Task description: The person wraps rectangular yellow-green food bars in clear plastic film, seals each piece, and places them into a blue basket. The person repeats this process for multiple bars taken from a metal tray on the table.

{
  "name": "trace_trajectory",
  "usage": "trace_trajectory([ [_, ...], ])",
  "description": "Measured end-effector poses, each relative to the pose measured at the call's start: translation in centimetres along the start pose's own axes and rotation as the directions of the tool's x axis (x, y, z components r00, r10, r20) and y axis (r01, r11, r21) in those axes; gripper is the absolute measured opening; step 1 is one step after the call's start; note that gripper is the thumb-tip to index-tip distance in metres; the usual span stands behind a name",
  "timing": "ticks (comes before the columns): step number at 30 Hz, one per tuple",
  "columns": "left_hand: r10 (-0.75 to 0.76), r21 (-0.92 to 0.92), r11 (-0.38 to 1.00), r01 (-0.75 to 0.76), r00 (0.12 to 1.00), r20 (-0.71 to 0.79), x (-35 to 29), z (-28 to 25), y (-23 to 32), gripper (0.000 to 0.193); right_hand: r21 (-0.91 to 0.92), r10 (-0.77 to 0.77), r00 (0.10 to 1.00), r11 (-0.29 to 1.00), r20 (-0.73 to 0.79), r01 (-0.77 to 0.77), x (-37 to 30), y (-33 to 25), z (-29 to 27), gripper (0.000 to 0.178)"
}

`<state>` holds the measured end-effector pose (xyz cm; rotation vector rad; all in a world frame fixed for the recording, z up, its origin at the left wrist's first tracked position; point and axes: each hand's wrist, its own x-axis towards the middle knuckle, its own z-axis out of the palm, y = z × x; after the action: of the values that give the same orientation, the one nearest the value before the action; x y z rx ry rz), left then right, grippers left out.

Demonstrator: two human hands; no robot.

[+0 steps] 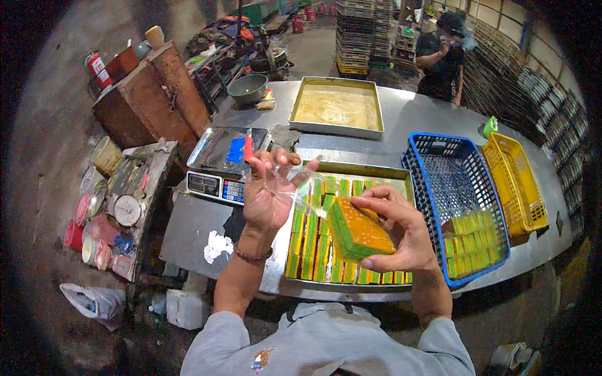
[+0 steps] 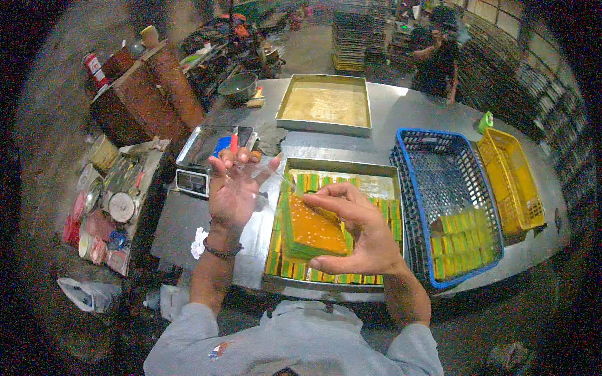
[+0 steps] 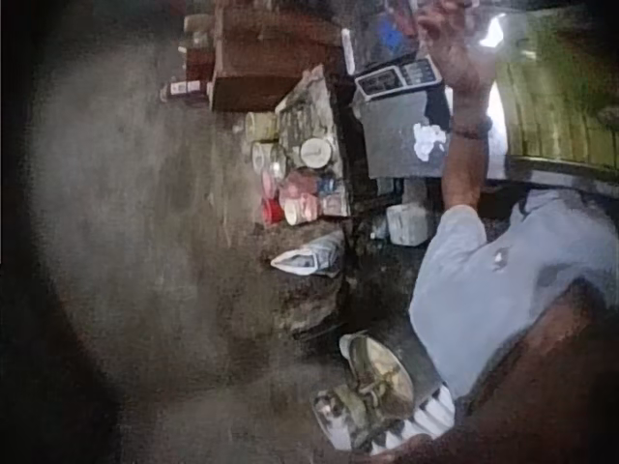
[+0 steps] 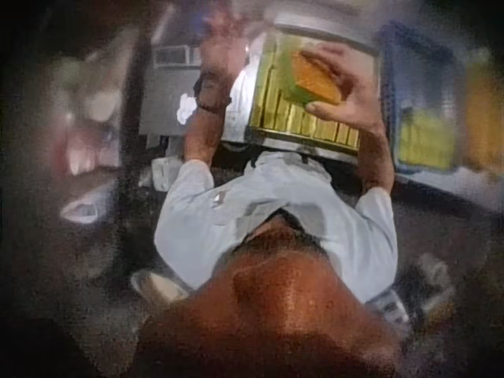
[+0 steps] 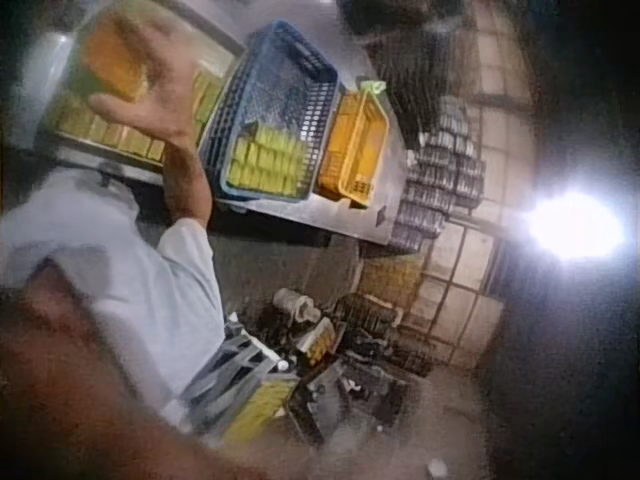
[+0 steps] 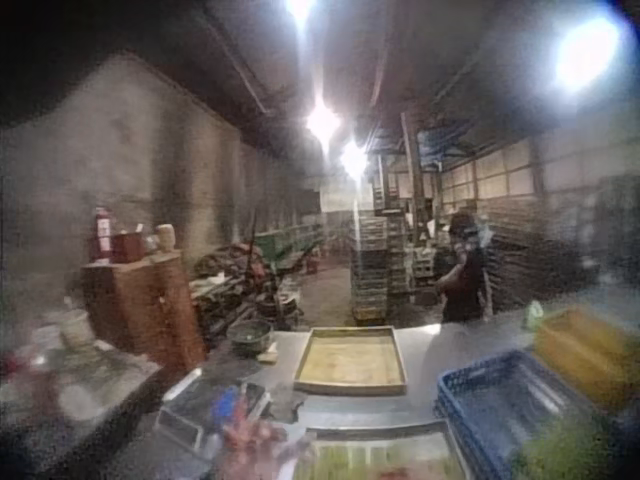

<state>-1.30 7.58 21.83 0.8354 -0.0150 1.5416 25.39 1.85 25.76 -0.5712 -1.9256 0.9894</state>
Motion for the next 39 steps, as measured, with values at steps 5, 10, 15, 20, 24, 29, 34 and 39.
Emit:
trace_trajectory([
  [5,-0.023,0.092,0.996,0.010,0.990,0.142,1.0,0.1,0.2,0.034,0.216,0.221,0.975,0.953,-0.022,-0.212,-0.3,-0.1,0.4,0.099],
  [10,-0.066,0.135,0.990,0.037,0.975,0.212,2.3,-0.2,0.5,0.037,0.525,0.355,0.931,0.810,-0.084,-0.262,0.2,0.1,1.3,0.111],
  [15,-0.031,0.353,0.935,0.040,0.999,-0.031,2.3,-1.1,-0.2,0.093,0.573,0.338,0.921,0.801,-0.195,-0.173,0.0,1.0,1.0,0.101],
  [20,0.254,0.931,-0.216,-0.295,0.903,0.346,-3.4,4.9,-1.3,0.100,0.405,0.282,0.907,0.903,-0.314,-0.141,-0.5,0.9,0.8,0.101],
  [24,0.177,0.966,-0.067,-0.250,0.950,0.258,-2.6,5.9,-4.7,0.057,0.347,0.286,0.901,0.923,-0.325,-0.168,-1.4,1.0,0.3,0.101],
  [29,0.168,0.904,0.100,-0.416,0.903,0.396,-1.7,5.6,-6.9,0.043,0.280,0.260,0.910,0.945,-0.324,-0.170,-2.9,1.3,-1.0,0.102],
  [34,0.168,0.805,0.381,-0.456,0.890,0.424,-0.7,5.9,-7.7,0.028,0.250,0.216,0.911,0.959,-0.350,-0.131,-4.3,0.7,-2.7,0.103],
  [39,0.230,0.838,0.259,-0.481,0.873,0.430,-0.4,7.5,-7.8,0.058,0.285,0.172,0.911,0.956,-0.374,-0.064,-4.6,0.1,-3.3,0.103],
])
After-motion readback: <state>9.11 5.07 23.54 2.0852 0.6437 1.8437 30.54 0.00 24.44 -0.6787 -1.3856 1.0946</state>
